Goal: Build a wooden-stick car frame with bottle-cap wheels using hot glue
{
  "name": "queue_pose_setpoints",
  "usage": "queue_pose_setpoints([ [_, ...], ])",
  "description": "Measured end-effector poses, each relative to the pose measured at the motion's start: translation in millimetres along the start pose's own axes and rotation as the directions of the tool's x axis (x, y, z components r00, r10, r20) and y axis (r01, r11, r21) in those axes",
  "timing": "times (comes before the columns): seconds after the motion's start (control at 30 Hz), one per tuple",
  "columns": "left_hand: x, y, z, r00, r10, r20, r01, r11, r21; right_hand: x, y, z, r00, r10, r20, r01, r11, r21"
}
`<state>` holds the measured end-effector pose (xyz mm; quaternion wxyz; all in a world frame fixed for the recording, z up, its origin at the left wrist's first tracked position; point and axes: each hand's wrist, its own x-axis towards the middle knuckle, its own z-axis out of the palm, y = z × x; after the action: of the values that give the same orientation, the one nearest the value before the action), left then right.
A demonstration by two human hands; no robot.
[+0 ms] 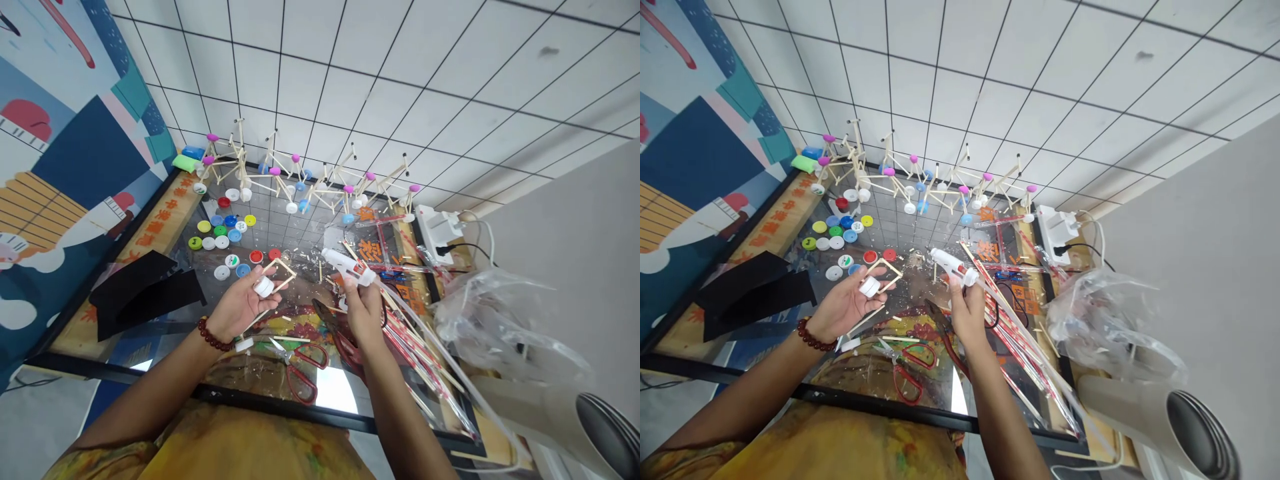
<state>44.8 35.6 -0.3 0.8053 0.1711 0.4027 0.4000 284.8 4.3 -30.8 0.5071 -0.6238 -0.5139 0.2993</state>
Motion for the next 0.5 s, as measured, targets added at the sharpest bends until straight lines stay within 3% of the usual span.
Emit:
queue_pose_setpoints([
  [0.2,-1,3,-1.8,0.998,-0.046,0.046,0.047,0.998,-0.033,40,15,9,0.966,0.257,0.03,-0.259,0.953,0.161],
  [0.5,-2,4,-0.6,0.995,-0.081,0.066,0.084,0.995,-0.047,63,27,13,0.958,0.284,0.037,-0.286,0.953,0.099],
])
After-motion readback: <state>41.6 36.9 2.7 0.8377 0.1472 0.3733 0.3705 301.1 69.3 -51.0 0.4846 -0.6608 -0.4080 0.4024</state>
